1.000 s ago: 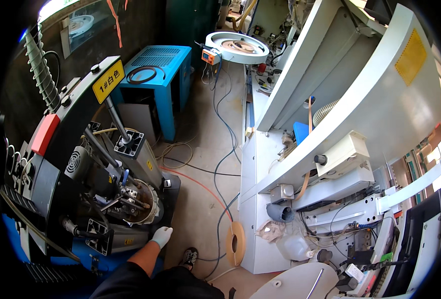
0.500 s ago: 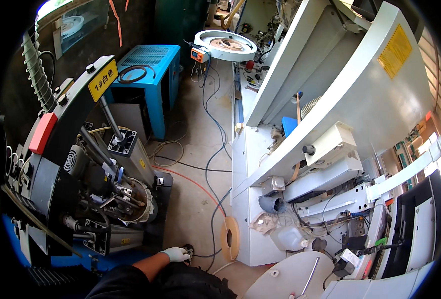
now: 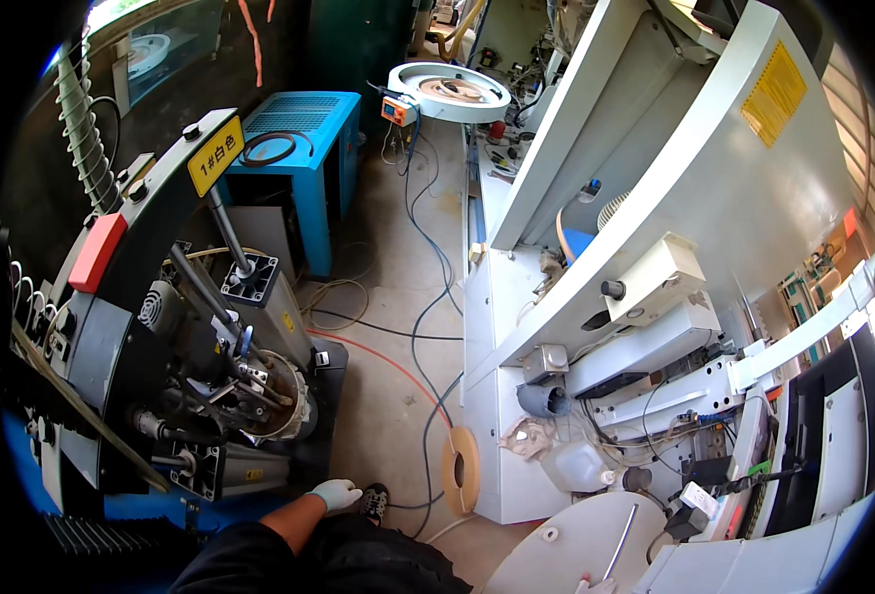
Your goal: The person picks up wooden boards from a stack, places them into an edge-banding machine one by one, and returns them to a finished stack.
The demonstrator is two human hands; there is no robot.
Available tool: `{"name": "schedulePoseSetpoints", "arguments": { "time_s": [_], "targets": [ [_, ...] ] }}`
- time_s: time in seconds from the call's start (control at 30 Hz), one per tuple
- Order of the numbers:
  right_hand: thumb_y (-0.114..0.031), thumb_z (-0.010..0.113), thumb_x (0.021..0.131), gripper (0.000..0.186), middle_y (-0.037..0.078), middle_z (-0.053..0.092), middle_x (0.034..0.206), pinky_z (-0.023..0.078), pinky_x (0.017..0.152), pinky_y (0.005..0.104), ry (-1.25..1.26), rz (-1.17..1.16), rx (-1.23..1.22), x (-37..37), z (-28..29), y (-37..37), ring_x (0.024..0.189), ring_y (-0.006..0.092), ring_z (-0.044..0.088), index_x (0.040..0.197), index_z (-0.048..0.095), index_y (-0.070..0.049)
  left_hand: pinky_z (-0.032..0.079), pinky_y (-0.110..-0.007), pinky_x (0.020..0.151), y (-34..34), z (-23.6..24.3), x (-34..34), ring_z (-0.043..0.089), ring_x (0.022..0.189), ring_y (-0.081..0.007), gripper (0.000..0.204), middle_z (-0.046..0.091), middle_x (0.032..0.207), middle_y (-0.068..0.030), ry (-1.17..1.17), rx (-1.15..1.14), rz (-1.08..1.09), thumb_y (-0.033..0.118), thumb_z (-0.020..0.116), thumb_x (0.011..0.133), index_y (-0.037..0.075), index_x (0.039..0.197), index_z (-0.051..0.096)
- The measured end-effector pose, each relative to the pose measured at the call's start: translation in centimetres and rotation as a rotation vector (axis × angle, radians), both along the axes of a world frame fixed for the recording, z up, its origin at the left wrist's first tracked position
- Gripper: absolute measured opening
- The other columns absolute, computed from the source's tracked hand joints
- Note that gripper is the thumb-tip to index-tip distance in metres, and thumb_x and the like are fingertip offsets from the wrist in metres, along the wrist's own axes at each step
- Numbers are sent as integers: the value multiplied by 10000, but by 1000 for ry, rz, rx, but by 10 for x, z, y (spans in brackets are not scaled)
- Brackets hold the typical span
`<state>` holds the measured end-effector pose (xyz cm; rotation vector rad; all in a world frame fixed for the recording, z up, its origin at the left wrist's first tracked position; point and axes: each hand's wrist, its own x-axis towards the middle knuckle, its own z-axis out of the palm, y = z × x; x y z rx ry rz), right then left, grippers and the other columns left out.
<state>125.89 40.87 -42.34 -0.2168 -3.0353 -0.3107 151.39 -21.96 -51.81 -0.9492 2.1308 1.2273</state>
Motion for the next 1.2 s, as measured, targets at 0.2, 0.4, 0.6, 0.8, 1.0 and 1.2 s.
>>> {"name": "schedulePoseSetpoints", "arguments": {
  "time_s": [0.2,0.4,0.6,0.8,1.0,1.2],
  "targets": [
    [-616,586,849,779,256,531,1298,344,1025,605,-56,-155,-17,19,19,-20,1218,454,472,1296,507,17,439,-411,1027,7,-17,16,587,1193,-352,562,629,1273,-195,-2,45,-49,487,486,926,54,1248,644],
    [-624,574,855,770,244,520,1319,353,1013,619,-148,-178,-38,13,15,0,1226,460,459,1315,512,-10,443,-418,1020,1,-18,14,592,1186,-351,553,636,1261,-192,-14,48,-83,490,490,923,58,1228,654],
    [-426,620,877,690,249,540,1283,354,1059,524,-193,259,-608,33,34,-3,1230,452,451,1391,458,4,450,-434,1007,-9,-14,9,598,1164,-364,535,641,1249,-192,-6,81,-11,476,490,924,56,1205,664],
    [-247,614,889,680,320,433,1412,327,1115,423,-112,304,-286,91,24,-34,1334,438,398,1463,366,20,494,-443,923,12,-41,-9,658,1032,-364,509,692,1109,-208,47,220,128,447,494,932,23,1142,682],
    [-274,658,884,721,245,383,1502,313,1147,431,-252,187,-505,130,37,-20,1393,406,347,1475,340,-11,477,-414,972,68,-9,-58,639,1070,-357,489,678,1124,-230,407,162,79,388,543,944,-25,1189,636],
    [-241,691,826,581,267,514,1382,387,1089,460,177,-28,-897,144,45,11,1274,415,489,1327,539,11,371,-488,1085,143,121,-172,493,1246,-434,568,550,1315,-274,984,-268,-343,264,643,879,-71,1317,508]
  ]
}}
